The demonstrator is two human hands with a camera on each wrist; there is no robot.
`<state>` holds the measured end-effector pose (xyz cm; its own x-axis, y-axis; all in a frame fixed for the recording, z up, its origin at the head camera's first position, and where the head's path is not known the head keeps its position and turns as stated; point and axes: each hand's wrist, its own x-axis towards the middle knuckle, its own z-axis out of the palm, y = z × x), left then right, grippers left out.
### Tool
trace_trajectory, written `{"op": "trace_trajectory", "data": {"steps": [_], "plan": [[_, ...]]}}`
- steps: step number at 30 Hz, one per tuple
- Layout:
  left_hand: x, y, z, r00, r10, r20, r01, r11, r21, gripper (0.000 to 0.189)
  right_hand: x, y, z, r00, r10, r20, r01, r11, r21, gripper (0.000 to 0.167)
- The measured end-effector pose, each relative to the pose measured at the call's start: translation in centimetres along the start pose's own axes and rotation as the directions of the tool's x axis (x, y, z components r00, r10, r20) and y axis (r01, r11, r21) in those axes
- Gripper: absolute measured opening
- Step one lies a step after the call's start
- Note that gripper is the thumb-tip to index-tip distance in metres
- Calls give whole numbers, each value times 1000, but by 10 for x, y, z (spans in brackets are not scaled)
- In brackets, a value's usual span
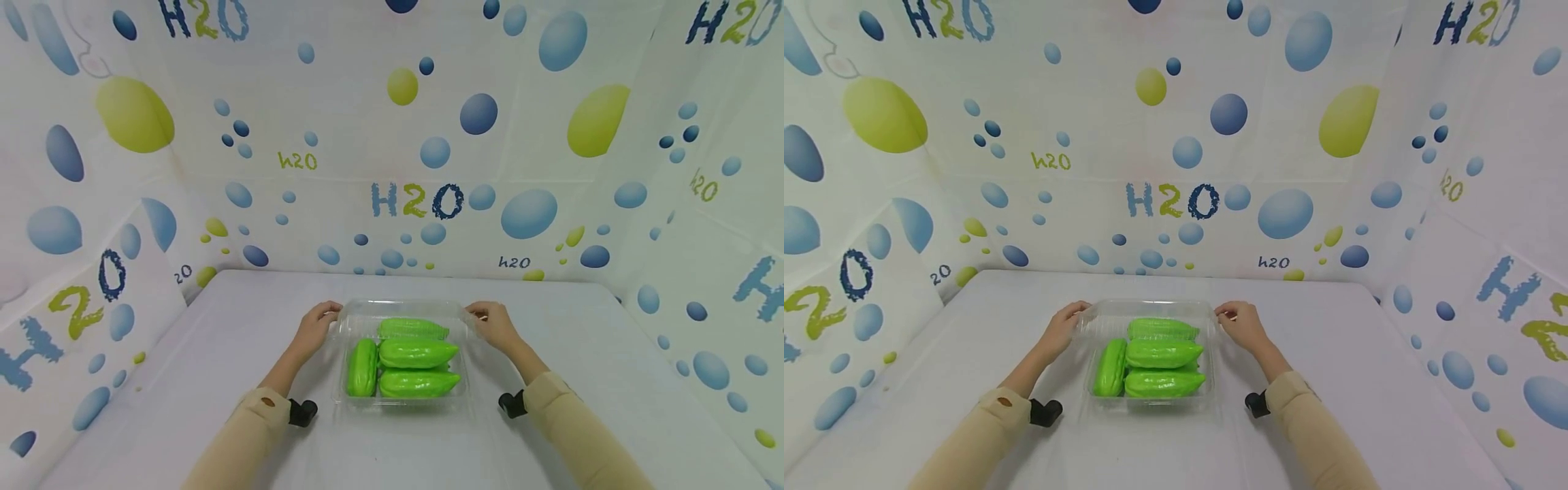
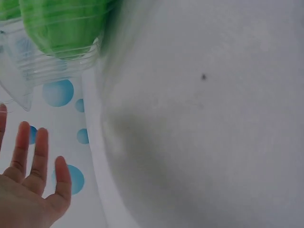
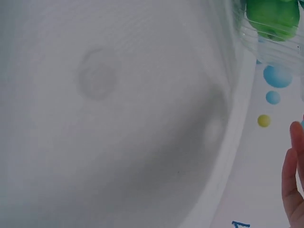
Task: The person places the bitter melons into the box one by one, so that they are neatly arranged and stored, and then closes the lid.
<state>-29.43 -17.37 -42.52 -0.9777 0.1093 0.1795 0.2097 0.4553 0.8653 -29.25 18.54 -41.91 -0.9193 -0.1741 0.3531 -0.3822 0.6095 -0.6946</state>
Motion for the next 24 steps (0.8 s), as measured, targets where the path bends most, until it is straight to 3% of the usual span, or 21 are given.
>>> {"op": "trace_trajectory", "data": {"steps": [5,10,17,24], "plan": [[-9,6,-4,997,-17,81,15,1000,22,39,-11,-3,-3,999,-33,8,33,999,-23,27],[-18,11,-7,988,-28,153,29,1000,-7,48,-23,-12,-8,992,38,120,-39,999,8,37],[-38,20,-9,981,-67,182,84,993,-84,49,-43,-27,-17,934,153,323,-219,959,181,50],[-70,35,-12,969,-162,184,188,973,-133,53,-70,-43,-25,888,223,402,-358,883,303,61]]}}
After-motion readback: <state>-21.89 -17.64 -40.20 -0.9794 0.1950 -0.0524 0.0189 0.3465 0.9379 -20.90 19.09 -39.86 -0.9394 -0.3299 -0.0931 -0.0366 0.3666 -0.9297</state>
